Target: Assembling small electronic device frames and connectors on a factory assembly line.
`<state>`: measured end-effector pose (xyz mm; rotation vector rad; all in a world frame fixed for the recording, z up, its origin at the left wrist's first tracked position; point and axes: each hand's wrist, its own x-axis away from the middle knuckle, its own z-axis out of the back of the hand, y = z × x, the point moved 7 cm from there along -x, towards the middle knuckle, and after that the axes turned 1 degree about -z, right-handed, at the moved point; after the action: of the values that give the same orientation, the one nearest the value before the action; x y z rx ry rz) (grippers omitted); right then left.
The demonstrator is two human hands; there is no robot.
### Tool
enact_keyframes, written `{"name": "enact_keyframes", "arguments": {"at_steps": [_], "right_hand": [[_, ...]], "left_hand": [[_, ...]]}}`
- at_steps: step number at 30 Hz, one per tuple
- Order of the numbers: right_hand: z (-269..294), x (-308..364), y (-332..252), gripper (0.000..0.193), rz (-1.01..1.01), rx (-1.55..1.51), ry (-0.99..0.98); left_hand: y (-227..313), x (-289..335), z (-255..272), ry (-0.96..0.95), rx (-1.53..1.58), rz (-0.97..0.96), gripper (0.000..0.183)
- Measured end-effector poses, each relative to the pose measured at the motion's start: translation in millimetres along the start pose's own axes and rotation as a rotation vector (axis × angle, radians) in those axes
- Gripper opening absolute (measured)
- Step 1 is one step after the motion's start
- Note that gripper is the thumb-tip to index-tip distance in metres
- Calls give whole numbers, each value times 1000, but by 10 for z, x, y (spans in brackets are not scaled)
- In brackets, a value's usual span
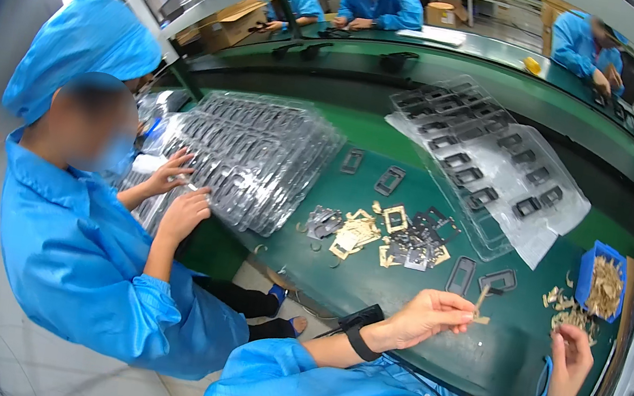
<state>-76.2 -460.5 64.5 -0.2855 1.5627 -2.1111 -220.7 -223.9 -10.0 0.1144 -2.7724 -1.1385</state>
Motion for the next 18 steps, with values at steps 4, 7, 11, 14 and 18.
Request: {"name": "enact_keyframes", "arguments": {"at_steps": [4, 7, 11, 14, 18], "right_hand": [[-442, 237, -812, 12, 431, 316, 13], [-993, 256, -898, 15, 460, 312, -102], [-1189, 206, -773, 13, 453, 280, -188], [-1245, 155, -747, 12, 413, 251, -217], [-1305, 112, -698, 10, 355, 198, -244]], "left_hand": [[-95, -2, -158, -63, 34, 64, 20], [-100, 68, -181, -65, 30, 94, 19], [-86, 125, -114, -51, -15, 89, 19], [-54, 165, -48, -28, -40, 96, 19], [-51, 183, 26, 6, -69, 98, 19]]}}
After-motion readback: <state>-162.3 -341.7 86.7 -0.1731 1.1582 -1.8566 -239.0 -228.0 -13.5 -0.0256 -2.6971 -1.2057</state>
